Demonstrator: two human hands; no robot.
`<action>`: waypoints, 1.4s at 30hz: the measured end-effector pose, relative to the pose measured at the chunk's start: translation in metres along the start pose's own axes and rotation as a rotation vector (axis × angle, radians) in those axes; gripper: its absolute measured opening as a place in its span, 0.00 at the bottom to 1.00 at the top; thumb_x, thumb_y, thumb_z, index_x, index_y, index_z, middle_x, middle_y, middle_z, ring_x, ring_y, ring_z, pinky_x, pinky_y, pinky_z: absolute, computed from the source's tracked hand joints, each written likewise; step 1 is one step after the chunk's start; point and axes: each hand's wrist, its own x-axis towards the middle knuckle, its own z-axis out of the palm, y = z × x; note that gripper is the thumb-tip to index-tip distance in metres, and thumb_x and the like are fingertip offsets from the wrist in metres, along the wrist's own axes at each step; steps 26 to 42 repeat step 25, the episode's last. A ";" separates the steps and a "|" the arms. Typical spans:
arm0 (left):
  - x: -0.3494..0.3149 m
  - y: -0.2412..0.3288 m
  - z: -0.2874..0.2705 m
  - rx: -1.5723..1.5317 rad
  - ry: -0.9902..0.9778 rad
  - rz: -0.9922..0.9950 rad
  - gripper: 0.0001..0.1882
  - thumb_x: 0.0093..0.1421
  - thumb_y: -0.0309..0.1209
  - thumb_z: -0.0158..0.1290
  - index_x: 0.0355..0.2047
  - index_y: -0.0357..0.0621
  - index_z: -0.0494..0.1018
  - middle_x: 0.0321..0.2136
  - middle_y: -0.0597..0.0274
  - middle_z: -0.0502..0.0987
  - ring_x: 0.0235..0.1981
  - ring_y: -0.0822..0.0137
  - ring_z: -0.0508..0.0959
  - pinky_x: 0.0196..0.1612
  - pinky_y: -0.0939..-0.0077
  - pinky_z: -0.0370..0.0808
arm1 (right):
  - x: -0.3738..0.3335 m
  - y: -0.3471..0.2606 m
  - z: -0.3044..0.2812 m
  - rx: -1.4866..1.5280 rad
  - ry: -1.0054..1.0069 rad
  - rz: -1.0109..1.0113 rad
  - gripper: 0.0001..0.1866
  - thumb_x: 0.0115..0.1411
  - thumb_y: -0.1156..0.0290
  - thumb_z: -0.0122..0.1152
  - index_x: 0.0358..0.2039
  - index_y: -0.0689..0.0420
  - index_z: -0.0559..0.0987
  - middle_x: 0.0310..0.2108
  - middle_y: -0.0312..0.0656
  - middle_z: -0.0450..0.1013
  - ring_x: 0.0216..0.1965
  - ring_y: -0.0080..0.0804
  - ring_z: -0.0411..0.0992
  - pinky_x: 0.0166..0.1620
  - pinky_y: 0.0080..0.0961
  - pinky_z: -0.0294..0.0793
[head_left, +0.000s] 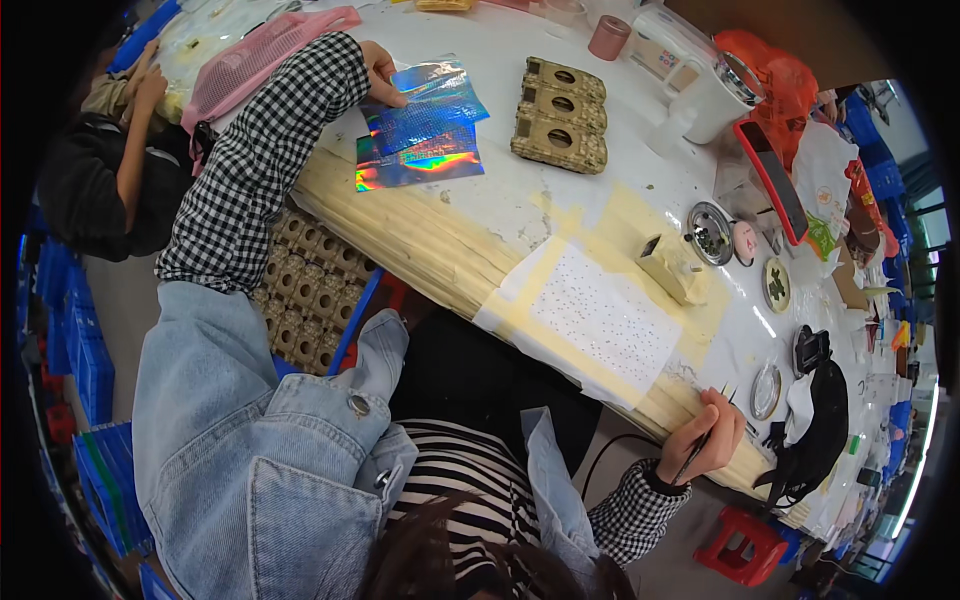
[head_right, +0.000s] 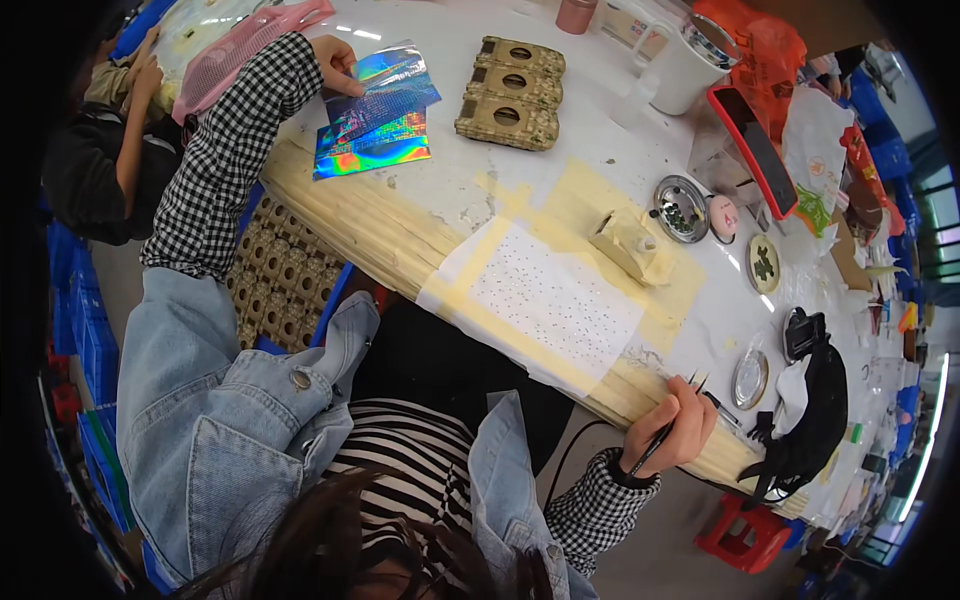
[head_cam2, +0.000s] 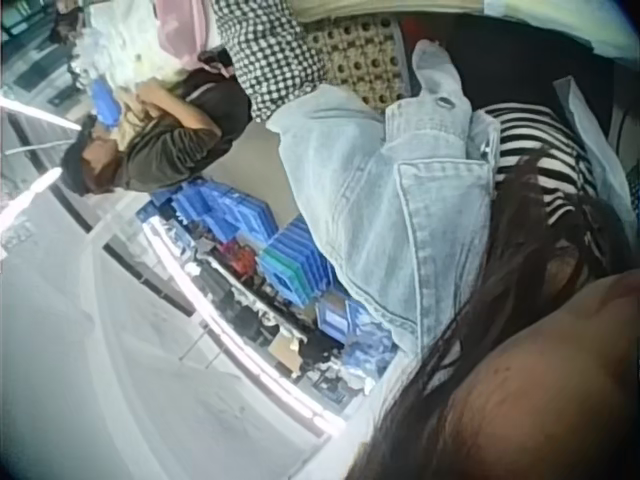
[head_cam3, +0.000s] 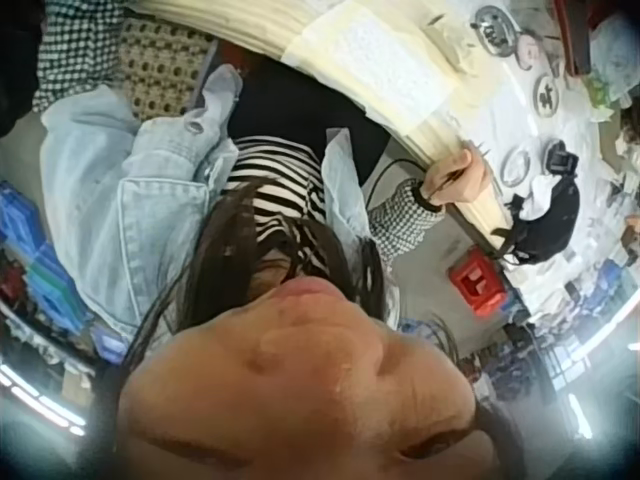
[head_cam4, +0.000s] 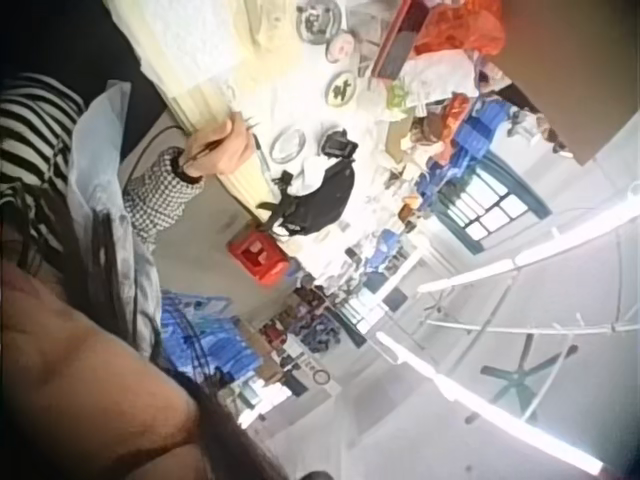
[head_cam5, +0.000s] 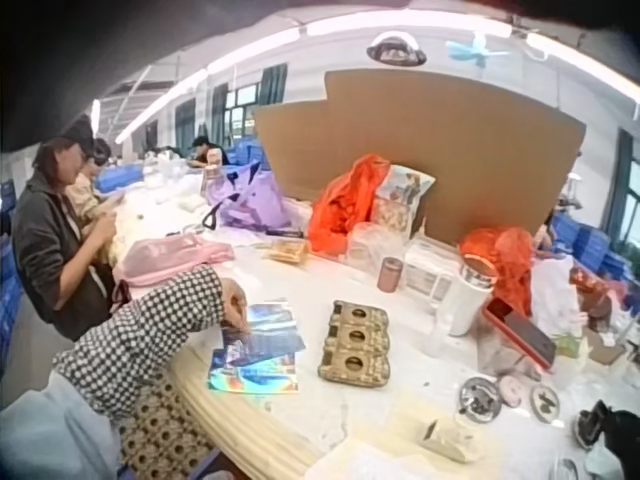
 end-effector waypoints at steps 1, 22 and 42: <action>-0.009 0.012 -0.004 0.058 0.009 -0.025 0.22 0.49 0.38 0.66 0.37 0.38 0.72 0.30 0.57 0.79 0.32 0.73 0.77 0.33 0.80 0.73 | -0.001 0.001 -0.001 -0.006 0.003 0.002 0.16 0.63 0.67 0.47 0.27 0.66 0.77 0.24 0.46 0.74 0.28 0.45 0.69 0.33 0.36 0.69; -0.074 -0.007 -0.016 -1.067 -0.059 0.291 0.16 0.63 0.35 0.50 0.47 0.40 0.70 0.38 0.67 0.77 0.42 0.74 0.76 0.49 0.76 0.73 | -0.001 0.001 0.002 -0.006 0.008 0.008 0.17 0.64 0.67 0.45 0.28 0.67 0.77 0.24 0.46 0.73 0.28 0.42 0.69 0.33 0.33 0.68; -0.090 -0.004 -0.007 -1.112 -0.131 0.354 0.16 0.63 0.35 0.50 0.48 0.40 0.70 0.39 0.64 0.78 0.44 0.72 0.76 0.51 0.75 0.72 | -0.003 0.001 0.000 -0.023 0.001 0.013 0.17 0.64 0.68 0.45 0.29 0.67 0.76 0.24 0.46 0.73 0.28 0.40 0.69 0.34 0.33 0.68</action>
